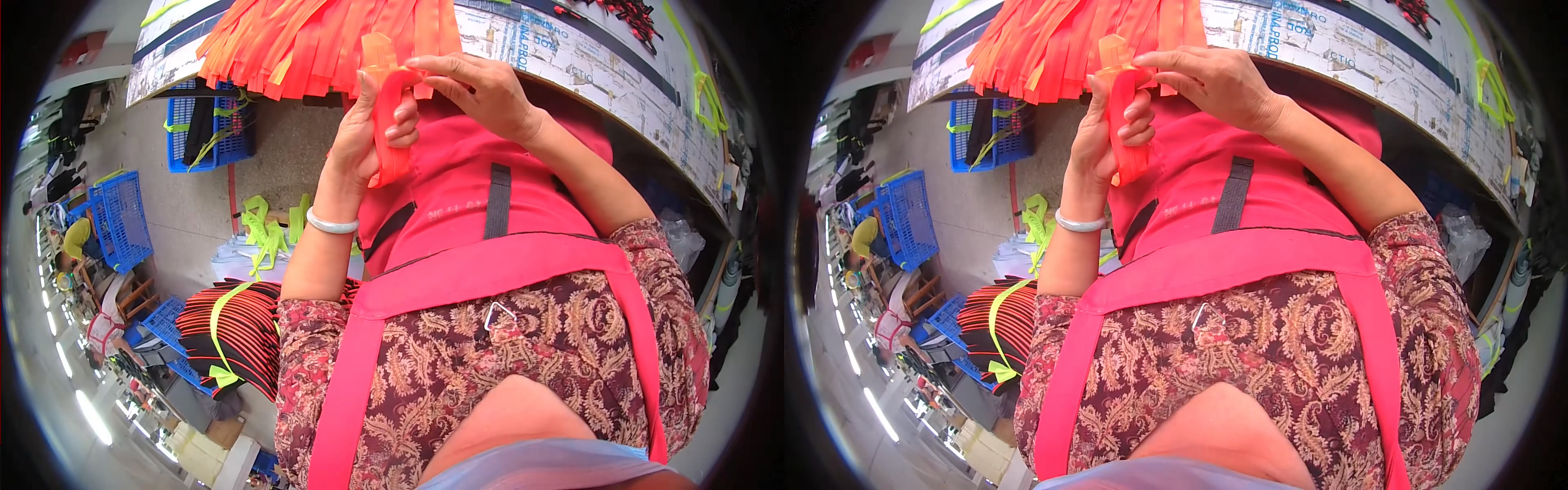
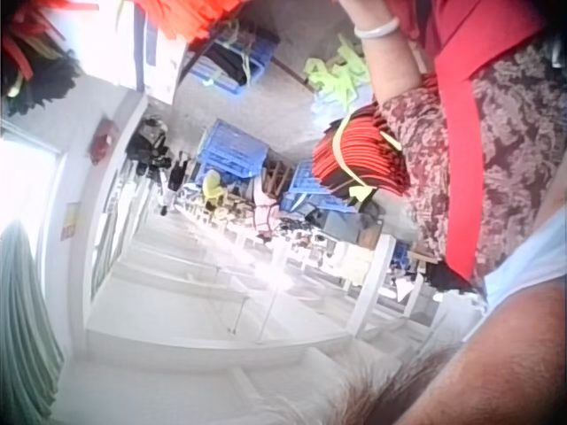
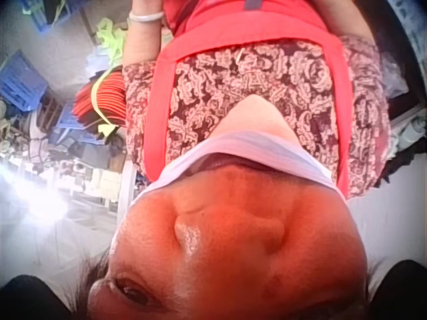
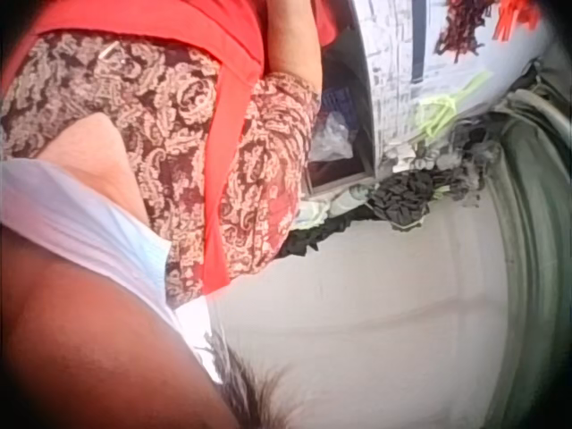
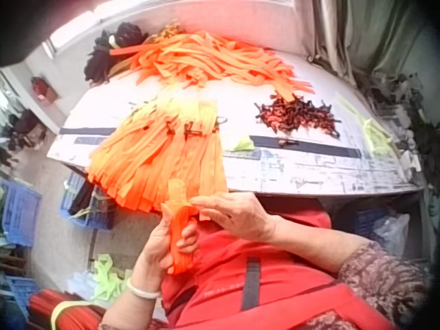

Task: Attaching plastic buckles to orange fabric straps at a workbench.

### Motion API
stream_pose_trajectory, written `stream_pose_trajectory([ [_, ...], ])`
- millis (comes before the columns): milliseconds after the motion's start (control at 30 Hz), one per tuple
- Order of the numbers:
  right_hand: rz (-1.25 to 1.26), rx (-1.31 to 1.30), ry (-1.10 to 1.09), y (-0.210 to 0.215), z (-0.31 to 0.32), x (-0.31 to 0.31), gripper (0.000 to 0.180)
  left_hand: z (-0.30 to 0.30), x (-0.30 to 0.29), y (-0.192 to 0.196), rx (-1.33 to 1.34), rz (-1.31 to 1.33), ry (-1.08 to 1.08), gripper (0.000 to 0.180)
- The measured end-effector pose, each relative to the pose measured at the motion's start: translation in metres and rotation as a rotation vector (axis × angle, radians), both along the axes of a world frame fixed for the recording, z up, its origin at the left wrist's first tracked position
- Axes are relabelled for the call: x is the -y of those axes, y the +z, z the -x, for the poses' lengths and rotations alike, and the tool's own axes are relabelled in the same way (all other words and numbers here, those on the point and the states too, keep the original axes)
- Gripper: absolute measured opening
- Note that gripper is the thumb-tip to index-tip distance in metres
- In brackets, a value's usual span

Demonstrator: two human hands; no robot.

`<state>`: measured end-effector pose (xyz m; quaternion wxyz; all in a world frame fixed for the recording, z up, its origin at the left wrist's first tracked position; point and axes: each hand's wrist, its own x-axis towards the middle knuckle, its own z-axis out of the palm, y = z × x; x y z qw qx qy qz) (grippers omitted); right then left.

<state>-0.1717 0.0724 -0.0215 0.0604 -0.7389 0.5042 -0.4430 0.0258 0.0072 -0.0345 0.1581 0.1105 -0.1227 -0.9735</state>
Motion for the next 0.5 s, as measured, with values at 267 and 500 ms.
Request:
stream_pose_trajectory([
  [267, -0.660, 0.959, 0.062, 0.020, -0.003, 0.001, 0.023, 0.011, -0.013, 0.009, 0.648, 0.703, 0.531, 0.016],
  [500, -0.732, 0.717, 0.160, 0.027, -0.007, -0.007, 0.019, 0.012, -0.015, 0.015, 0.602, 1.020, 0.531, 0.014],
])
